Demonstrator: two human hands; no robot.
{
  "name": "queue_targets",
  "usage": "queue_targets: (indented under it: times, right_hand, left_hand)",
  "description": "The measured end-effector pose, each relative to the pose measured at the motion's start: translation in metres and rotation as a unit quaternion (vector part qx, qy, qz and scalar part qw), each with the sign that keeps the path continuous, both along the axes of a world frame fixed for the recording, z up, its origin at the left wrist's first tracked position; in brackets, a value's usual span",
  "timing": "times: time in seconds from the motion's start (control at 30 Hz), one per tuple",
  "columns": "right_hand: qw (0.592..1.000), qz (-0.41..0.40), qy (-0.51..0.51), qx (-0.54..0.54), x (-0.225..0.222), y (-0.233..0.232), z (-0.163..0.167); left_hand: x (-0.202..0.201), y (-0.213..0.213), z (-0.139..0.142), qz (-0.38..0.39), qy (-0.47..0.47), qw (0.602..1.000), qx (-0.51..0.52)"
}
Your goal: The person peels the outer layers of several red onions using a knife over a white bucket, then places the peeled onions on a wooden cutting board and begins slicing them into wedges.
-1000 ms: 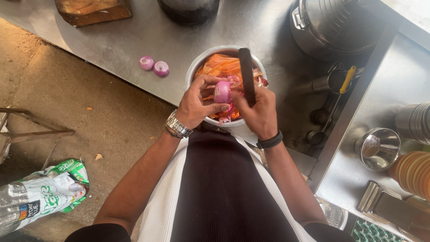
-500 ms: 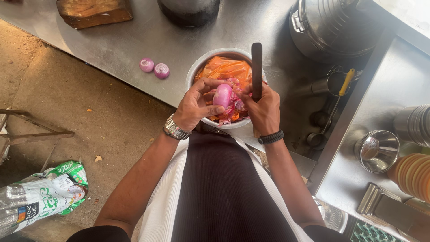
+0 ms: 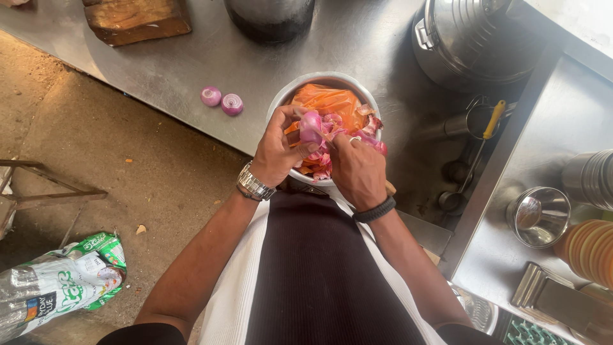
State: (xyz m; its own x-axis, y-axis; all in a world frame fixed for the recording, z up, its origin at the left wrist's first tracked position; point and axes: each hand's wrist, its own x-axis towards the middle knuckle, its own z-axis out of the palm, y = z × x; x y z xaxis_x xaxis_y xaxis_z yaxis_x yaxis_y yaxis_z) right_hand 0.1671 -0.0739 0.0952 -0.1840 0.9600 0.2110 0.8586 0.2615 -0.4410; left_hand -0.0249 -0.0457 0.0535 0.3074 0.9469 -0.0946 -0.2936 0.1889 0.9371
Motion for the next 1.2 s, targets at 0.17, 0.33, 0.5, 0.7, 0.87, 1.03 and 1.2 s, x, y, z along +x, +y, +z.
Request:
queue_targets:
  times: [0.17,0.33,0.5,0.7,0.87,1.03,1.2]
  right_hand:
    - [0.999,0.018,0.009,0.042,0.003,0.001,-0.006]
    - [0.999,0.023,0.01,0.025,0.003,0.003,-0.003]
    - [0.999,0.044,-0.02,0.001,0.005,0.004,-0.003]
    - [0.999,0.054,0.007,0.0,0.007,0.004,-0.003]
    - [0.999,0.051,0.018,-0.008,0.008,0.003,0.003]
    - [0.999,0.047,-0.014,-0.007,0.006,0.005,0.008]
    - [0.998,0.066,0.001,0.005,0.004,0.004,0.01]
  left_hand:
    - [0.001,0.0,0.002,-0.017,-0.027,0.999,0.031]
    - [-0.002,-0.001,0.006,-0.026,-0.02,0.999,0.018]
    - [-0.006,0.0,0.012,-0.043,0.013,0.998,0.033]
    - [-0.008,-0.001,0.016,-0.041,0.009,0.999,-0.002]
    - [-0.009,-0.003,0.016,-0.048,-0.034,0.997,0.047]
    - [-0.008,-0.004,0.013,-0.055,-0.052,0.996,0.052]
    - [-0.009,-0.009,0.015,-0.068,-0.109,0.991,0.043]
